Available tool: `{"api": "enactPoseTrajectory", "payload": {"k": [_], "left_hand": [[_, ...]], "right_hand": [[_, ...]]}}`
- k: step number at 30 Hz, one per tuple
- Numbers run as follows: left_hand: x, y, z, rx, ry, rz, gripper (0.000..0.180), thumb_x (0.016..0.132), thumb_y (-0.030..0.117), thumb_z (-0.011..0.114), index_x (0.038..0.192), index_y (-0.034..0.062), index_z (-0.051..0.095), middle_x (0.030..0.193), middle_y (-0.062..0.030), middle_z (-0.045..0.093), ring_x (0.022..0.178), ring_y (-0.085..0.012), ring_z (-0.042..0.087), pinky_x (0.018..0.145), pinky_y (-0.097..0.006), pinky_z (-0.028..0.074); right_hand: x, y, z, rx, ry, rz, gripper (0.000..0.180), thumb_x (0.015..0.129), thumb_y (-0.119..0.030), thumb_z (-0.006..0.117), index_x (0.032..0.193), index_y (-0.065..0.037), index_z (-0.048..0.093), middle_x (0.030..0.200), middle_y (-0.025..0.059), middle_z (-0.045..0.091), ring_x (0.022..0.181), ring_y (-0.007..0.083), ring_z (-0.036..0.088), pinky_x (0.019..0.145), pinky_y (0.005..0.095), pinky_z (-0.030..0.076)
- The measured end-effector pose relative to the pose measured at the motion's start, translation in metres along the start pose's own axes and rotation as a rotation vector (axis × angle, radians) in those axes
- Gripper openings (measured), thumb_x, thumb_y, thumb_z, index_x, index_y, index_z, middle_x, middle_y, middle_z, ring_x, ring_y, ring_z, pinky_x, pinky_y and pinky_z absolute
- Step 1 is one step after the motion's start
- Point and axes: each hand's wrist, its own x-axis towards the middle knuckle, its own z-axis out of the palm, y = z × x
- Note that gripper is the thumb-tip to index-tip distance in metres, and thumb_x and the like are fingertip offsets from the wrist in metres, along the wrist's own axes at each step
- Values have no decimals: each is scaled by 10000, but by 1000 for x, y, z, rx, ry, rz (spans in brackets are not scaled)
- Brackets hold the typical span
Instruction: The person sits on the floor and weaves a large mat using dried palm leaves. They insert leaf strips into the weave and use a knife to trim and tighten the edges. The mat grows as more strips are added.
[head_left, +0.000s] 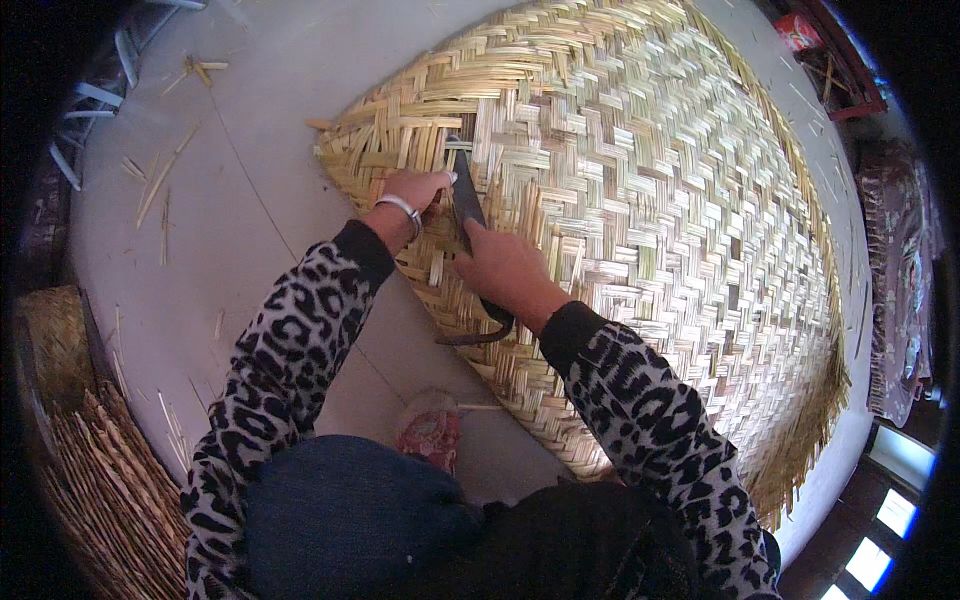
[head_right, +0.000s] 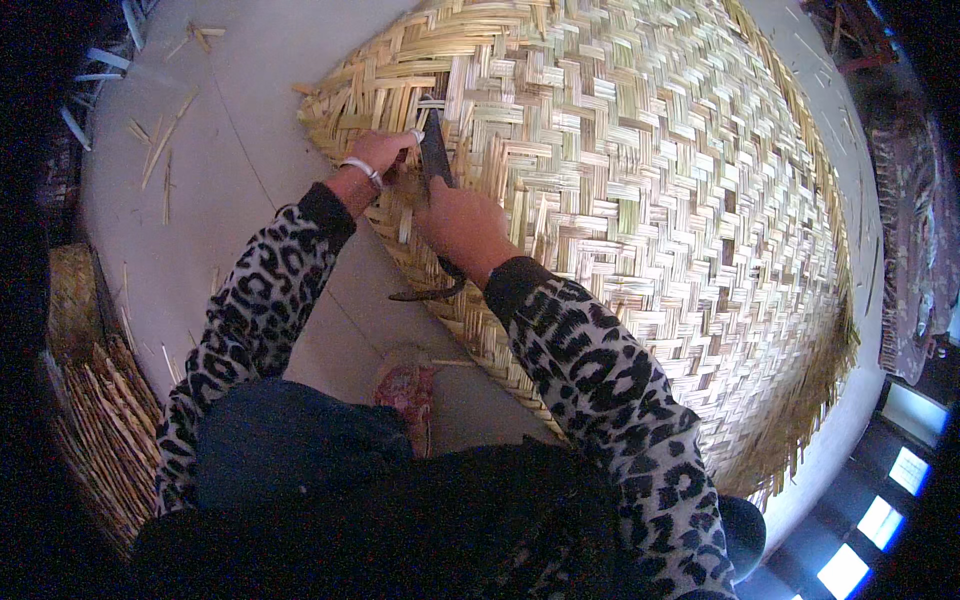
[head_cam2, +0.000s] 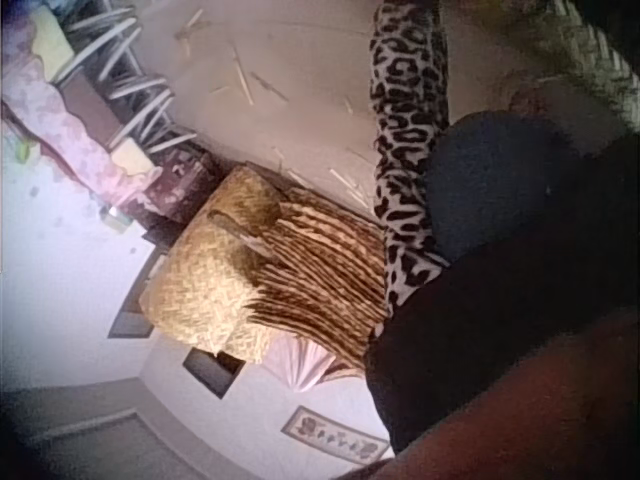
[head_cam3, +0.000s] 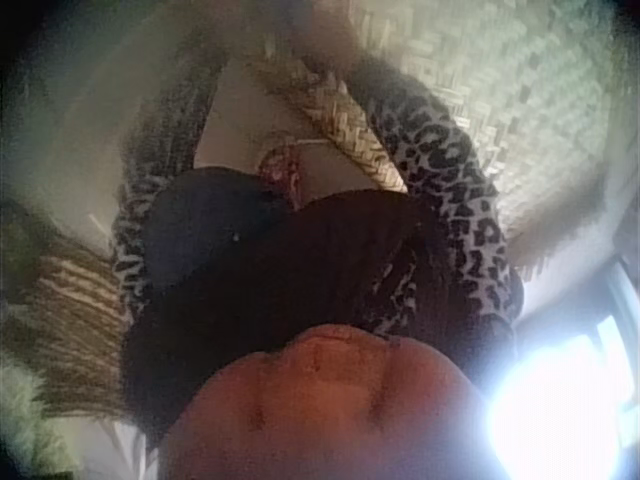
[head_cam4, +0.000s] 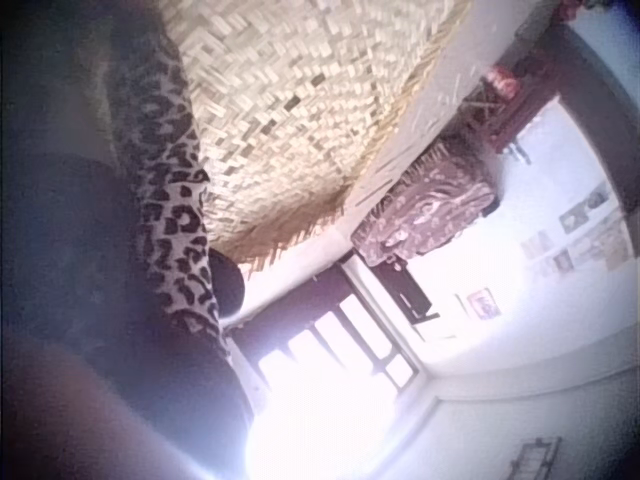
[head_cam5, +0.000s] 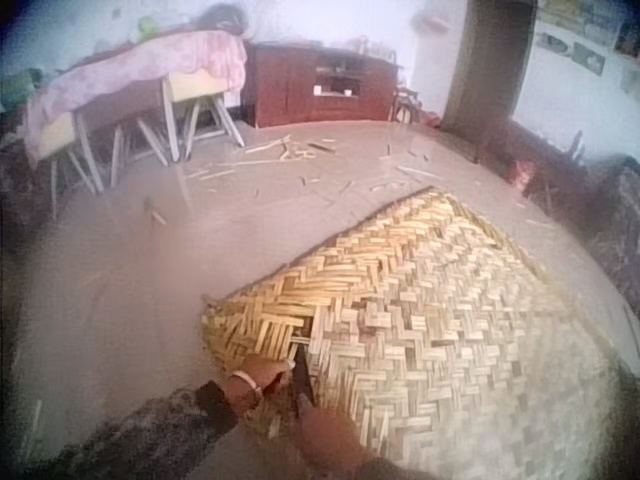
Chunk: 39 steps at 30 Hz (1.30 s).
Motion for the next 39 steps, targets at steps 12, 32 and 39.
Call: {"api": "enactPoseTrajectory", "payload": {"k": [12,32,39], "left_hand": [[6,-6,-5,849,156,494,479,842,505,669,845,27,684,814,-204,688,792,-398,670,710,-489,513],[5,5,0,-37,-220,218,310,886,214,677,1066,-38,684,801,-92,716,614,-190,682,563,-341,535],[5,-8,1,329,41,293,253,839,199,744,872,-40,666,681,-77,684,575,-182,664,542,-321,520]], "right_hand": [[-7,0,-4,-39,-41,-12,385,900,-313,592,1165,-36,552,911,247,696,888,435,686,793,542,533],[-117,36,-46,948,-373,112,618,957,-132,573,1545,-121,382,695,-69,451,557,42,406,506,216,347],[-72,46,-24,778,-305,76,576,944,-181,578,1495,-66,454,740,-26,551,594,62,488,543,232,415]]}}
